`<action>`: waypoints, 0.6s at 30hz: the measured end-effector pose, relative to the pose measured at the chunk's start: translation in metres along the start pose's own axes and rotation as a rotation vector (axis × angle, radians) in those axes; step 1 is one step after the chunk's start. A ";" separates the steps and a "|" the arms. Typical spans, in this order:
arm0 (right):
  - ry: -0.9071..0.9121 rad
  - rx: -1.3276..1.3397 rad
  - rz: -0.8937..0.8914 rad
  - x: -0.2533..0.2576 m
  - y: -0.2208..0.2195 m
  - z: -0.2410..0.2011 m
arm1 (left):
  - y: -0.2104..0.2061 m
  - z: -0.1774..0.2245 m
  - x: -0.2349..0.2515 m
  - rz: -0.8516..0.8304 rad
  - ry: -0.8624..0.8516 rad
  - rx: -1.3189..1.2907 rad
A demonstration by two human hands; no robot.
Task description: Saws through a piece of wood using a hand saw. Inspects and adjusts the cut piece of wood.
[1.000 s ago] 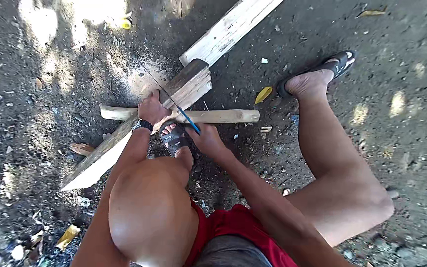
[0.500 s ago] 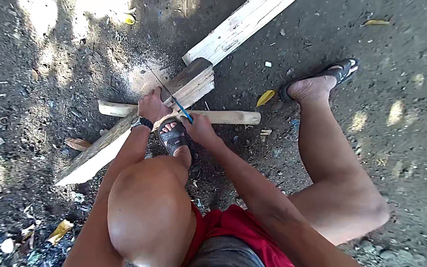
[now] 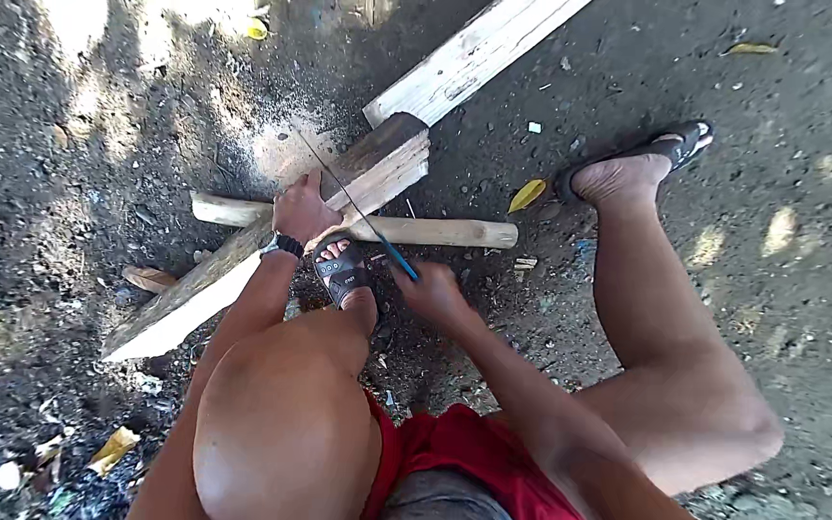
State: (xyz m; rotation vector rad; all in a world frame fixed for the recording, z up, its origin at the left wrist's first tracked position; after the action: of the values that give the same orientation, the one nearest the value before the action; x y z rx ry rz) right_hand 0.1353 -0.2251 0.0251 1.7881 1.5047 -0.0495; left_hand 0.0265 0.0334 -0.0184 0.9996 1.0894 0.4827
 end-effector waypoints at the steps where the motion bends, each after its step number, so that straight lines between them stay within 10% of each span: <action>1: 0.009 0.029 0.010 0.037 -0.011 -0.011 | -0.003 -0.001 -0.003 -0.010 0.009 0.004; 5: 0.026 0.073 0.044 0.053 -0.023 -0.018 | -0.006 0.000 -0.007 -0.022 0.023 -0.001; 13: 0.007 -0.082 0.207 -0.206 0.017 0.057 | -0.006 -0.003 -0.003 -0.018 -0.002 -0.001; 18: -0.020 0.004 0.004 -0.014 0.000 0.008 | -0.004 0.000 0.003 0.008 -0.009 0.009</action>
State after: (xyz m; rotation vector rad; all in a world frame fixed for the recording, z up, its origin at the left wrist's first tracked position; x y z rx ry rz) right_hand 0.1344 -0.2407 0.0264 1.7891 1.4876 -0.0687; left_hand 0.0270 0.0337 -0.0230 1.0129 1.0805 0.4795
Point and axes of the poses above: each hand's wrist, its own x-axis towards the middle knuckle, its own y-axis out of the back of the hand, z = x × y, the point moved 3 cm from there along x, towards the middle knuckle, and after that the axes turned 6 degrees about y, right-handed, at the moved point
